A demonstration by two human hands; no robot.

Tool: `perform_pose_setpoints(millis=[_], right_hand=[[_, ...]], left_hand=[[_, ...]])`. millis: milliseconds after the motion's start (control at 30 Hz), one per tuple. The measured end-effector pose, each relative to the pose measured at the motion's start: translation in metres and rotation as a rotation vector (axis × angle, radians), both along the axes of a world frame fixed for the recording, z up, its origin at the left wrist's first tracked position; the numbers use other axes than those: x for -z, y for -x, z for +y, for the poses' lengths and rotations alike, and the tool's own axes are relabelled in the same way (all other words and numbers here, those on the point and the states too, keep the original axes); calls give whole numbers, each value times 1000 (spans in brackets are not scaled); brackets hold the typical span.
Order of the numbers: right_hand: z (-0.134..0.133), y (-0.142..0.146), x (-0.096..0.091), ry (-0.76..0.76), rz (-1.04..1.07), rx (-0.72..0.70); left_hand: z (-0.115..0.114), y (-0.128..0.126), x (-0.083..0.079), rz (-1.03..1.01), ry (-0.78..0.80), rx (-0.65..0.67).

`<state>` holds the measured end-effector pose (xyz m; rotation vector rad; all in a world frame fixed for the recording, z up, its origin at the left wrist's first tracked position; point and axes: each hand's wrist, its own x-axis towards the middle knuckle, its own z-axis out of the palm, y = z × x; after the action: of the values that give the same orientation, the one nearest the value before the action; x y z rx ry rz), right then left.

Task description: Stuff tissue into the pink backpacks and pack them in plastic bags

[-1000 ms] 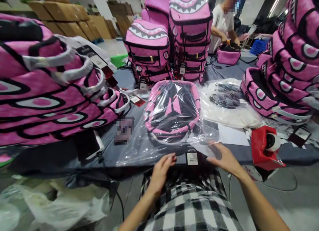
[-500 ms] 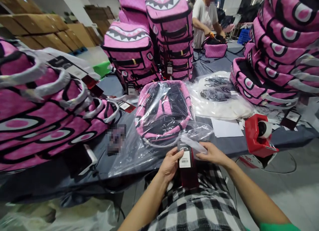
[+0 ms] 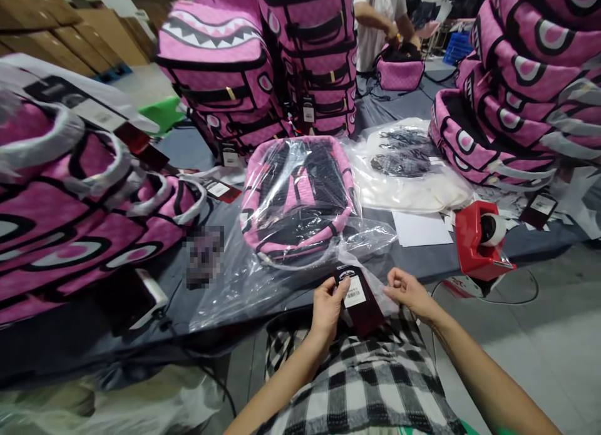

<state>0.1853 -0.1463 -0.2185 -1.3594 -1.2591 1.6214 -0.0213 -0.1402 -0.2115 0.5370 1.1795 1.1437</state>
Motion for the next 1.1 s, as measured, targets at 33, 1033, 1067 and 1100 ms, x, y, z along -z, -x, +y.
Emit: perform_pose_setpoints(millis=[33,1033,1067,1100], right_hand=[[-4,-3,4,13,-47,0],[-77,29,37,-1123,-850,317],[-76,26,36,-1070,-845,365],[-74,24,35,-999,-859,403]], left_hand=[[-3,0,2,48,-27,8],[98,-32,-57,1355,-1616,1673],[96,-30,-53,1319,-1599,1687],[94,-26,-49,1291,-1583,1683]])
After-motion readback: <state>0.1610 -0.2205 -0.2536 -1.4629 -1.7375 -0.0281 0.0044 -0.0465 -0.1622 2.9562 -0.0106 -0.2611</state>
